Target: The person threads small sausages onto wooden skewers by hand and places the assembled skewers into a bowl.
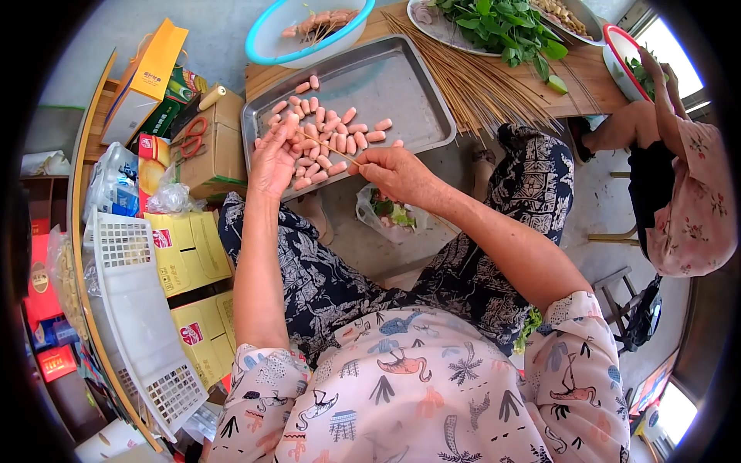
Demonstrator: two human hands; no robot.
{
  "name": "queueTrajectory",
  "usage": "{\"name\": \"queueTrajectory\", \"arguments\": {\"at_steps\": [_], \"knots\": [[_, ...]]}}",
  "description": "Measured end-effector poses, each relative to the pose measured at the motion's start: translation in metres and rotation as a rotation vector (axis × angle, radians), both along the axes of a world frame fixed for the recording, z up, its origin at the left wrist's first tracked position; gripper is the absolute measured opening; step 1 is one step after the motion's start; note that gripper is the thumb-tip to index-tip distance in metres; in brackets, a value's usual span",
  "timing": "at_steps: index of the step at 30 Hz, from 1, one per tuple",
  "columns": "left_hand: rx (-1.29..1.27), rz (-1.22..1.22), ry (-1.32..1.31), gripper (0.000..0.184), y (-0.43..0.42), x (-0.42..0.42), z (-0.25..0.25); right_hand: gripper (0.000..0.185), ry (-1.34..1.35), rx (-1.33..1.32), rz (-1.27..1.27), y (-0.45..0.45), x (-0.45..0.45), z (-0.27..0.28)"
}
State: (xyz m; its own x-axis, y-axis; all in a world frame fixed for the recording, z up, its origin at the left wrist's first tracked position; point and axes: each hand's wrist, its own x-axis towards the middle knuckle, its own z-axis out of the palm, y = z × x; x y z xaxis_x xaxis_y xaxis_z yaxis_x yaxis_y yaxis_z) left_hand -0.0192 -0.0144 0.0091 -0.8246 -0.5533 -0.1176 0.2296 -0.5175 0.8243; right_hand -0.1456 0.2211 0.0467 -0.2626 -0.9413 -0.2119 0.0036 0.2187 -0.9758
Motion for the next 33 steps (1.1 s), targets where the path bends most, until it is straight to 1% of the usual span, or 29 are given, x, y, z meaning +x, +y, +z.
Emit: {"name": "queueTrajectory", "arguments": {"at_steps": [6,13,15,19,21,25,33], "knots": [[0.082,-0.058,-0.008,0.028,0.0001,0.0001,0.0004,0.022,-0.019,0.009,-0.006,-0.0005,0.0008,-0.0015],[0.128,-0.013,-0.040,0.032,0.0027,0.0000,0.0032,0.022,-0.006,-0.018,-0.008,-0.0001,0.0035,-0.0014],[0.113,-0.065,-0.040,0.033,0.0012,0.0015,0.0029,0.022,0.005,-0.025,-0.007,-0.0003,0.0037,-0.0017],[0.128,-0.069,-0.048,0.034,-0.0003,0.0016,0.0019,0.022,0.005,-0.029,-0.006,-0.0004,0.0048,-0.0014],[0.135,-0.117,-0.031,0.034,-0.0008,0.0011,0.0028,0.022,0.013,-0.032,-0.010,-0.0006,0.0056,-0.0015],[0.173,-0.086,-0.021,0.033,0.0010,-0.0003,0.0030,0.021,0.014,-0.056,-0.014,-0.0011,0.0060,-0.0029],[0.209,-0.228,-0.035,0.033,0.0060,-0.0017,0.0076,0.022,-0.025,-0.072,-0.022,-0.0018,0.0073,-0.0051]]}}
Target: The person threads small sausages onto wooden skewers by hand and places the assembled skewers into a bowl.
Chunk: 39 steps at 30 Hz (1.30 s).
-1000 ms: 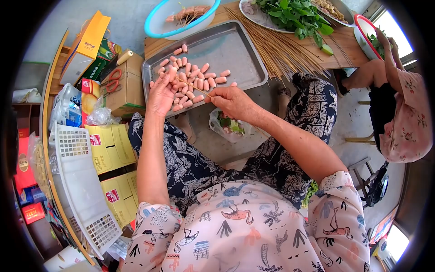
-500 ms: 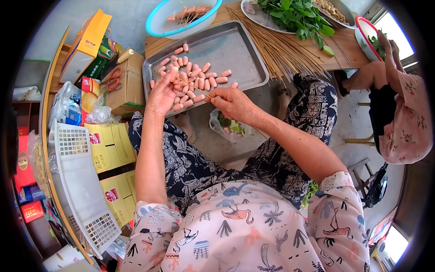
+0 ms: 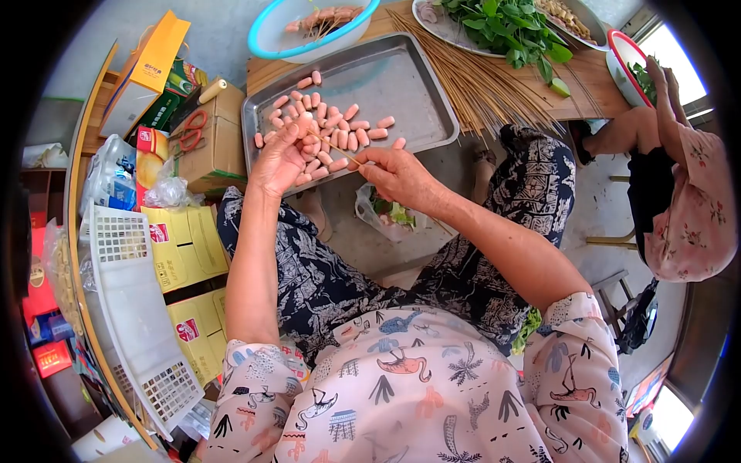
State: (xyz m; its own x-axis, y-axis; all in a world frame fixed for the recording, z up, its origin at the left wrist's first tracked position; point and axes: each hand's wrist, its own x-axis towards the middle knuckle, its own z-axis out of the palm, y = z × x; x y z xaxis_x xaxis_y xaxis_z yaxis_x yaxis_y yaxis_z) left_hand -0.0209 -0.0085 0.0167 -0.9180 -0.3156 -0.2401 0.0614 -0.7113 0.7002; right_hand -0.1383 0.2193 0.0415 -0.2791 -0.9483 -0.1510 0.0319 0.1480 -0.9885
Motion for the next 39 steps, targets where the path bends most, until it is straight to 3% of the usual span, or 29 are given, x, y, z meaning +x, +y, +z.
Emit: {"name": "queueTrajectory", "arguments": {"at_steps": [15,19,21,22,23,25,29,33,35,39], "knots": [[-0.183,-0.209,-0.147,0.026,0.026,-0.011,0.004,0.022,0.111,0.044,-0.028,-0.012,-0.004,-0.009],[-0.199,-0.167,-0.215,0.024,0.028,-0.016,0.005,0.021,0.130,0.008,-0.114,-0.015,-0.009,-0.018],[-0.752,-0.131,-0.603,0.022,0.024,-0.019,-0.017,0.021,0.119,-0.022,-0.154,-0.016,-0.014,-0.021],[-1.075,-0.113,-0.482,0.022,0.015,-0.017,-0.044,0.021,0.072,-0.011,-0.160,-0.016,-0.016,-0.021],[-1.075,-0.113,-0.482,0.022,0.016,-0.015,-0.052,0.021,0.024,0.000,-0.165,-0.015,-0.017,-0.021],[-1.579,-0.261,-0.535,0.021,0.016,-0.012,-0.066,0.021,0.031,-0.002,-0.171,-0.014,-0.018,-0.019],[-1.853,-0.193,-0.525,0.024,0.019,-0.009,-0.078,0.022,0.044,0.004,-0.175,-0.013,-0.018,-0.016],[-1.803,-0.151,-0.535,0.025,0.013,-0.013,-0.086,0.021,0.074,-0.001,-0.174,-0.012,-0.019,-0.016],[-1.545,-0.340,-0.637,0.026,0.009,-0.015,-0.082,0.021,0.060,-0.004,-0.201,-0.013,-0.018,-0.018],[-1.487,-0.310,-0.736,0.025,0.010,-0.016,-0.083,0.022,0.089,-0.001,-0.191,-0.012,-0.018,-0.019]]}}
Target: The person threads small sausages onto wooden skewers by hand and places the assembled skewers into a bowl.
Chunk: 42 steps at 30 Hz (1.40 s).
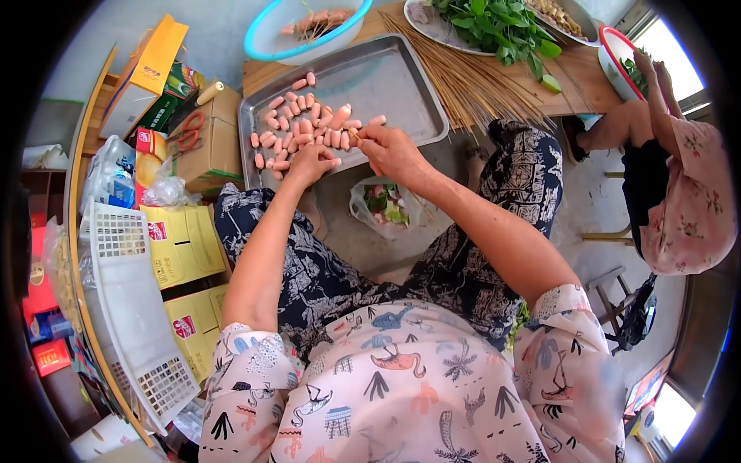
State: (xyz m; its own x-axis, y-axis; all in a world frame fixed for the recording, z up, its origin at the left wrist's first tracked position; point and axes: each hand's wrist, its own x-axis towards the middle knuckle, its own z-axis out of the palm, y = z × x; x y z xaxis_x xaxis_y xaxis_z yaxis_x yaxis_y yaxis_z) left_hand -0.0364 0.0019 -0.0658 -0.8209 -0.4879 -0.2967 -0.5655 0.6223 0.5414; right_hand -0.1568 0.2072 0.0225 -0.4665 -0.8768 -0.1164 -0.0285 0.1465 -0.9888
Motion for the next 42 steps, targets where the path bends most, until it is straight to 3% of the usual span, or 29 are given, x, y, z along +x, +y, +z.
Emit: {"name": "queueTrajectory", "arguments": {"at_steps": [3,9,11,12,14,18,25,42], "knots": [[-0.104,-0.050,0.036,0.025,-0.003,0.000,-0.011,0.022,0.021,0.012,-0.003,0.001,0.000,0.000],[0.058,-0.037,0.077,0.023,-0.001,-0.002,0.004,0.023,0.042,0.029,0.001,0.001,-0.002,-0.003],[0.517,0.272,0.166,0.020,0.002,-0.007,0.020,0.023,0.030,0.015,0.011,0.003,-0.001,0.000],[0.517,0.270,0.166,0.020,0.000,-0.007,0.026,0.023,0.030,0.014,0.010,0.004,0.000,0.002],[1.025,0.501,0.527,0.021,-0.008,-0.004,0.034,0.021,-0.024,0.001,0.038,0.005,0.002,0.006],[1.301,0.642,0.704,0.024,-0.020,0.007,0.042,0.021,-0.041,-0.026,0.103,0.004,0.003,0.001],[1.418,0.691,0.780,0.024,-0.027,0.008,0.037,0.020,-0.042,0.046,0.177,0.007,0.008,0.012],[1.387,0.644,0.816,0.026,-0.022,0.006,0.041,0.020,-0.006,0.077,0.178,0.006,0.007,0.010]]}}
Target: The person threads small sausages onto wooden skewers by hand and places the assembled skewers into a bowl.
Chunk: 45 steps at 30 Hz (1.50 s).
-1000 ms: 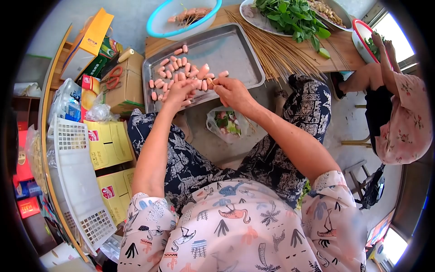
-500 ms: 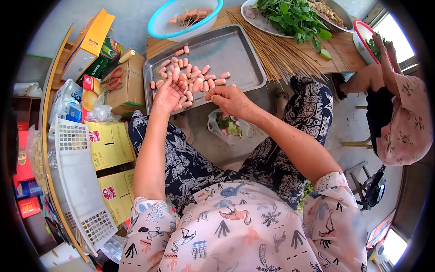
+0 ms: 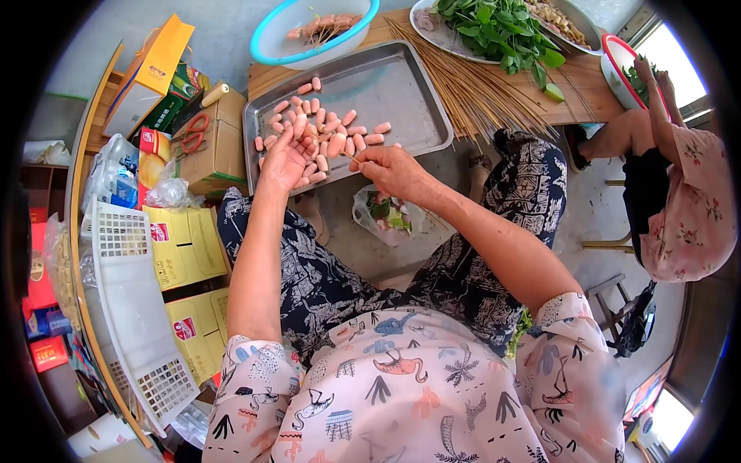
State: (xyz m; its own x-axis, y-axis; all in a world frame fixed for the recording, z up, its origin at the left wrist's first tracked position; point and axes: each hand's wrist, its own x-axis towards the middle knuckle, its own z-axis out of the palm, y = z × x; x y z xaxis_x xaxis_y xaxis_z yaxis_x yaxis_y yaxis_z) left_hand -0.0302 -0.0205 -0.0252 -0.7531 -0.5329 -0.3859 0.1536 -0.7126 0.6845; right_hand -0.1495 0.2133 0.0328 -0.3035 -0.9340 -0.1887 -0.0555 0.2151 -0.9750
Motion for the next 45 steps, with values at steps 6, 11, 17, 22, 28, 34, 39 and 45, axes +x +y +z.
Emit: {"name": "queueTrajectory", "arguments": {"at_steps": [6,11,17,22,28,34,39,45], "knots": [[-0.047,-0.003,0.012,0.024,0.002,-0.001,0.002,0.020,0.015,-0.011,0.005,0.000,-0.001,-0.003],[-0.076,-0.036,0.031,0.021,0.001,0.001,0.001,0.023,0.013,-0.006,0.022,0.000,-0.001,-0.003],[-0.079,-0.063,0.034,0.022,0.003,0.002,0.004,0.023,0.020,-0.009,0.016,0.000,0.000,-0.002],[-0.098,-0.097,0.026,0.023,0.007,0.002,0.008,0.022,0.012,-0.028,0.017,0.000,0.001,-0.002],[-0.136,-0.207,0.016,0.025,0.012,0.002,0.009,0.022,0.000,-0.026,0.001,-0.001,0.003,-0.002],[-0.311,-0.318,-0.028,0.053,0.043,-0.004,0.045,0.021,0.035,-0.046,-0.019,-0.005,0.001,-0.008],[-0.320,-0.356,-0.013,0.063,0.054,-0.007,0.055,0.021,0.035,-0.051,-0.038,-0.008,0.001,-0.013],[-0.403,-0.233,-0.312,0.029,0.015,-0.002,0.009,0.024,0.007,-0.019,-0.057,-0.008,-0.003,-0.012]]}}
